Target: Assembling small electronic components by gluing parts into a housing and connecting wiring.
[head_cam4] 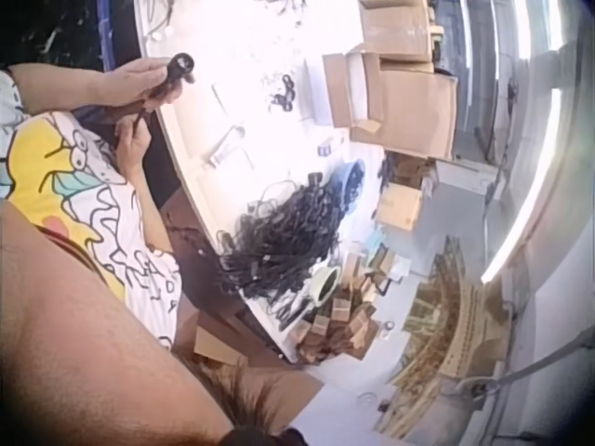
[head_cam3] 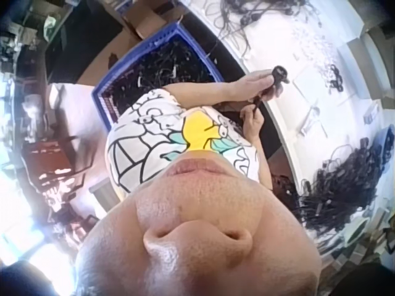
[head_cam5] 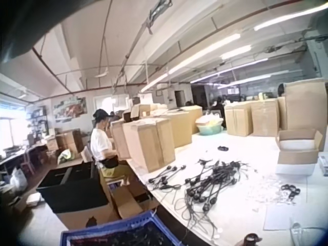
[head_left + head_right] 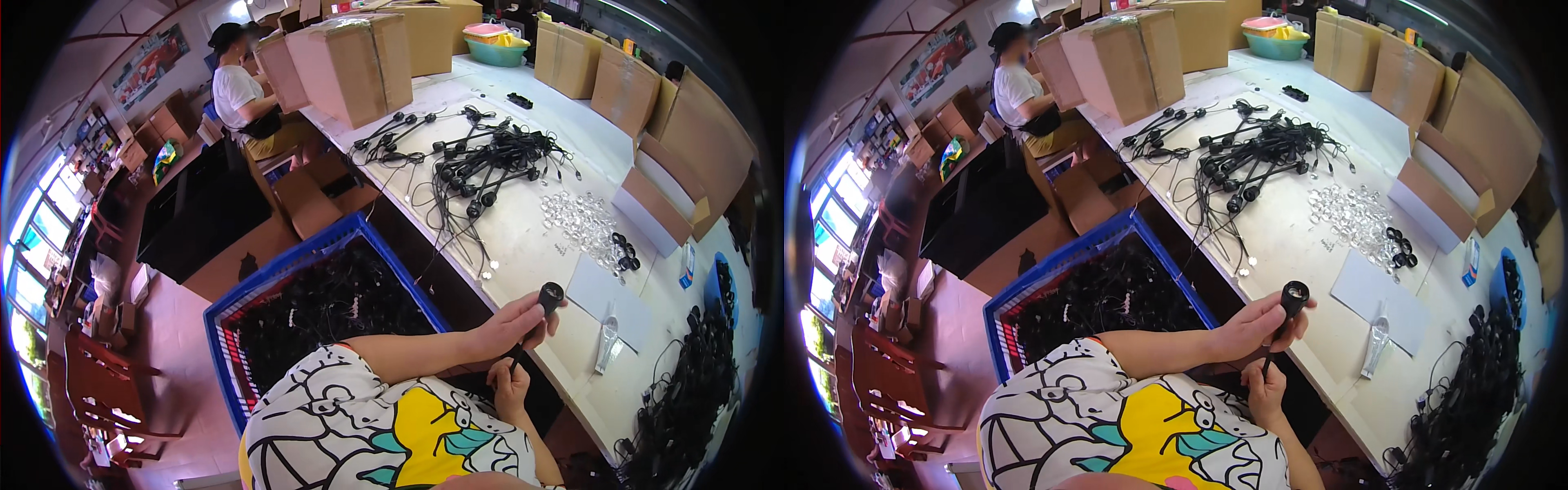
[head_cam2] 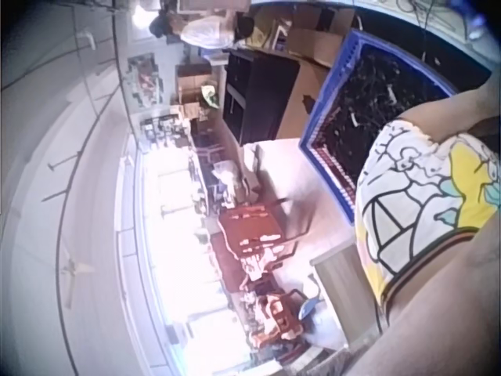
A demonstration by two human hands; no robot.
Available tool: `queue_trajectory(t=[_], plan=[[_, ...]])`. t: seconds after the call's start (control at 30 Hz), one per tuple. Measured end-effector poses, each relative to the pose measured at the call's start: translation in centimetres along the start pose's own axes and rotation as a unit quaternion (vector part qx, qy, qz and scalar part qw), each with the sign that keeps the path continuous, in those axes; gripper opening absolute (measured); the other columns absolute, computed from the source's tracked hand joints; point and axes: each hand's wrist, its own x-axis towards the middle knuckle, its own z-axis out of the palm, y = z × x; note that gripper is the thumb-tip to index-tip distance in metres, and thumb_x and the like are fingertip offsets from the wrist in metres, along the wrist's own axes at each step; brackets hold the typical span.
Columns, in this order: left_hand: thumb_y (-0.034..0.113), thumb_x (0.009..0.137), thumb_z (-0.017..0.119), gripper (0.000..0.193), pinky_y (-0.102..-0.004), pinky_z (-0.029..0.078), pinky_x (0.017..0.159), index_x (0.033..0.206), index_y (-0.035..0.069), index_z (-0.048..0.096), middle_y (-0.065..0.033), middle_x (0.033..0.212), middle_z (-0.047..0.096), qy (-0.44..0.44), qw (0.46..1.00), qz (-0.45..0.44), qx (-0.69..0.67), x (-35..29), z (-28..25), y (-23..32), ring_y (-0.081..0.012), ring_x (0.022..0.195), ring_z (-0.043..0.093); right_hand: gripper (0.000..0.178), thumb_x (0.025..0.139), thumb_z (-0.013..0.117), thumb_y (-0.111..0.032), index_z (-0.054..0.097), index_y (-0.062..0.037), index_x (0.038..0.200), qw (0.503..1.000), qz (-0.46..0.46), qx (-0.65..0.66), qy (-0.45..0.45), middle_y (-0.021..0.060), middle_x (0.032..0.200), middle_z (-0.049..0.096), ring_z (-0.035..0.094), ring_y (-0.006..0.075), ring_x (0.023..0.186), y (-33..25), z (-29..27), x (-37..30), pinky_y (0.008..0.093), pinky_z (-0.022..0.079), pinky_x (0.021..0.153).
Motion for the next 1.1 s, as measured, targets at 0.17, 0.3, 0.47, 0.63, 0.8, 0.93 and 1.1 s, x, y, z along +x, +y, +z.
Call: queue_trajectory(t=[0.17, 0.3, 0.47, 0.63, 0.8, 0.93, 1.1], plan=[[0.035, 0.091, 0.040, 0.040, -0.0174, 0.025, 0.046, 0.115, 0.003, 0.041, 0.0020, 0.064, 0.039, -0.021, 0.999, -0.024, -0.027, -0.5, -1.1, 0.1, -0.0043, 0.052, 0.030, 0.011, 0.076, 0.053, -0.003, 0.054, 0.0007, 0.087, 0.984, -0.059, -0.166, -0.012, 0.0092, 0.078, 0.055, 0.053, 0.0165, 0.067, -4.4, -0.4, 0.4, 0.0257, 0.044, 0.061], [0.036, 0.087, 0.048, 0.039, -0.0179, 0.025, 0.047, 0.109, 0.004, 0.046, 0.0042, 0.062, 0.036, -0.047, 0.998, -0.027, 0.027, -1.2, -2.1, 0.1, -0.0038, 0.051, 0.030, 0.025, 0.072, 0.055, 0.001, 0.052, 0.0007, 0.096, 0.951, -0.175, -0.245, 0.064, 0.0128, 0.090, 0.055, 0.055, 0.0219, 0.080, -9.4, -3.3, 0.8, 0.0296, 0.046, 0.070], [0.036, 0.083, 0.055, 0.038, -0.0183, 0.032, 0.052, 0.104, 0.004, 0.048, 0.0038, 0.070, 0.042, -0.112, 0.990, -0.080, 0.031, -1.9, -1.5, -2.4, -0.0047, 0.059, 0.038, 0.038, 0.070, 0.065, -0.009, 0.053, 0.0022, 0.104, 0.942, -0.210, -0.263, 0.005, 0.0150, 0.095, 0.056, 0.054, 0.0255, 0.088, -16.0, -4.1, 3.0, 0.0324, 0.043, 0.076], [0.039, 0.082, 0.055, 0.040, -0.0189, 0.037, 0.056, 0.101, 0.004, 0.050, 0.0029, 0.071, 0.044, -0.133, 0.978, -0.101, 0.122, -1.2, -1.4, -2.4, -0.0054, 0.062, 0.042, 0.037, 0.066, 0.068, -0.007, 0.057, 0.0007, 0.100, 0.925, -0.183, -0.327, -0.070, 0.0151, 0.094, 0.057, 0.054, 0.0279, 0.087, -16.2, -5.2, 3.6, 0.0334, 0.043, 0.076], [0.039, 0.082, 0.055, 0.040, -0.0187, 0.036, 0.054, 0.099, 0.004, 0.051, 0.0033, 0.069, 0.044, -0.113, 0.973, -0.077, 0.185, -1.1, -1.1, -2.5, -0.0052, 0.061, 0.042, 0.034, 0.064, 0.069, -0.004, 0.059, -0.0014, 0.096, 0.915, -0.133, -0.374, -0.070, 0.0140, 0.093, 0.058, 0.055, 0.0266, 0.086, -16.4, -6.1, 3.8, 0.0307, 0.043, 0.073], [0.033, 0.084, 0.055, 0.033, -0.0178, 0.031, 0.050, 0.101, 0.005, 0.051, 0.0042, 0.068, 0.043, -0.070, 0.990, -0.053, 0.108, -0.8, -0.6, -2.0, -0.0045, 0.057, 0.038, 0.039, 0.068, 0.067, -0.008, 0.055, -0.0016, 0.104, 0.934, -0.122, -0.329, -0.068, 0.0131, 0.097, 0.057, 0.055, 0.0239, 0.087, -14.7, -6.1, 4.5, 0.0294, 0.042, 0.074], [0.028, 0.083, 0.049, 0.024, -0.0206, 0.028, 0.045, 0.095, 0.007, 0.049, 0.0039, 0.062, 0.040, 0.096, 0.991, 0.044, -0.081, -0.1, -0.5, 0.2, -0.0041, 0.050, 0.035, 0.050, 0.079, 0.058, -0.018, 0.039, -0.0003, 0.121, 0.984, 0.025, -0.120, -0.130, 0.0131, 0.106, 0.054, 0.053, 0.0195, 0.094, -10.8, -4.2, 3.4, 0.0315, 0.042, 0.082]])
